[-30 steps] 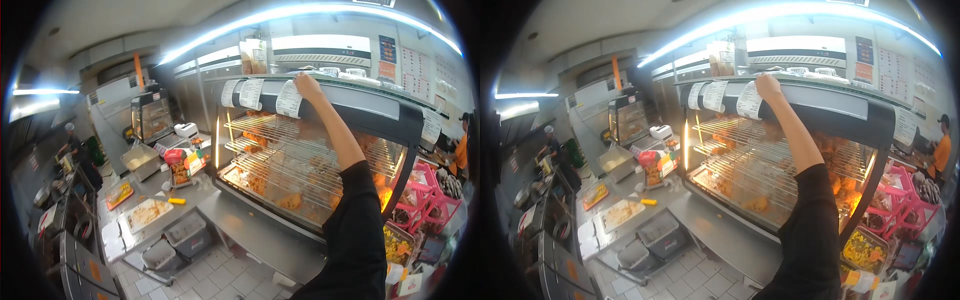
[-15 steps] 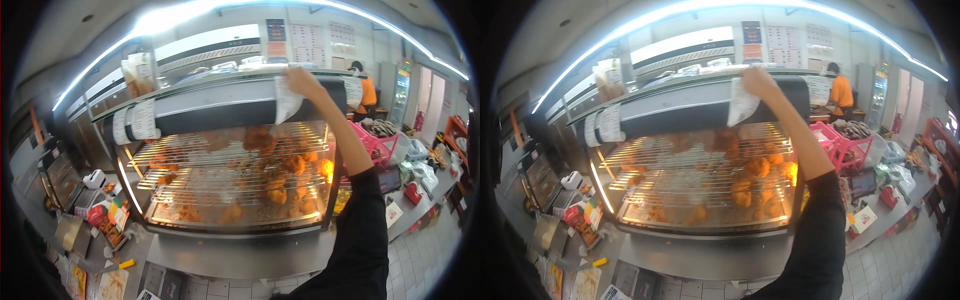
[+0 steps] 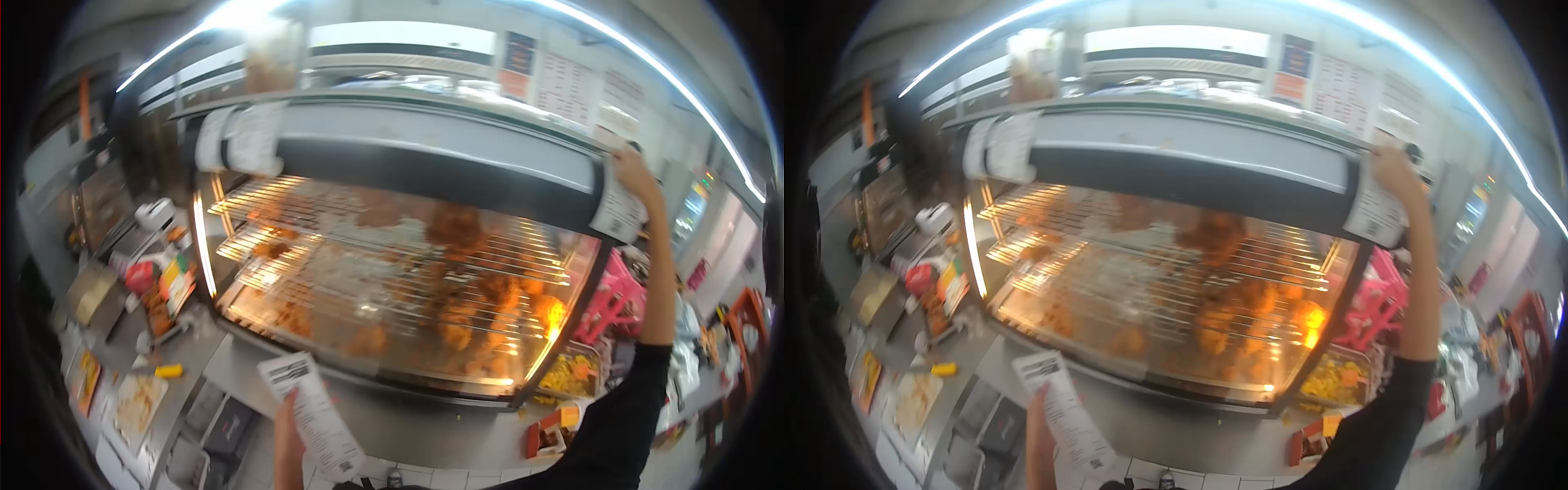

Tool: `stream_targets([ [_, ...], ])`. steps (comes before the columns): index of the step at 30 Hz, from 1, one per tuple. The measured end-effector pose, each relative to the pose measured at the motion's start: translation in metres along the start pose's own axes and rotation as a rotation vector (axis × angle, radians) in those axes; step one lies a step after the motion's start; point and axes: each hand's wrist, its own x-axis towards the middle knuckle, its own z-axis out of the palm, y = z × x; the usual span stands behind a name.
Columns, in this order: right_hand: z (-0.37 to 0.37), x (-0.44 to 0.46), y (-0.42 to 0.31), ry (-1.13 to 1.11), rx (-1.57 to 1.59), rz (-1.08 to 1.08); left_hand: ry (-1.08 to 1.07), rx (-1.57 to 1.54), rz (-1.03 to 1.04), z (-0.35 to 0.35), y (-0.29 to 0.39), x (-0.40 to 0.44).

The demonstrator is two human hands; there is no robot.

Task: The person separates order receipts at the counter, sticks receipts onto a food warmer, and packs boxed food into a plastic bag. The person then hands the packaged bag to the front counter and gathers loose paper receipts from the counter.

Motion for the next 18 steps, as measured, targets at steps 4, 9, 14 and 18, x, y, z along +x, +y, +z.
stream_targets([
  [4, -0.01, 0.016, -0.032, -0.19, -0.386, -0.013, -0.105, -0.1, -0.017, 0.011, 0.026, 0.004],
  [9, -0.011, 0.045, -0.239, 0.488, 0.136, -0.277, -0.034, -0.009, 0.082, -0.011, 0.057, 0.02],
  [14, -0.006, 0.088, -0.464, 0.114, 0.37, -0.669, 0.056, 0.008, 0.13, -0.058, 0.078, 0.034],
  [18, 0.046, 0.151, -0.554, -0.001, 0.325, -0.624, 0.156, 0.001, 0.162, -0.096, 0.093, 0.043],
])
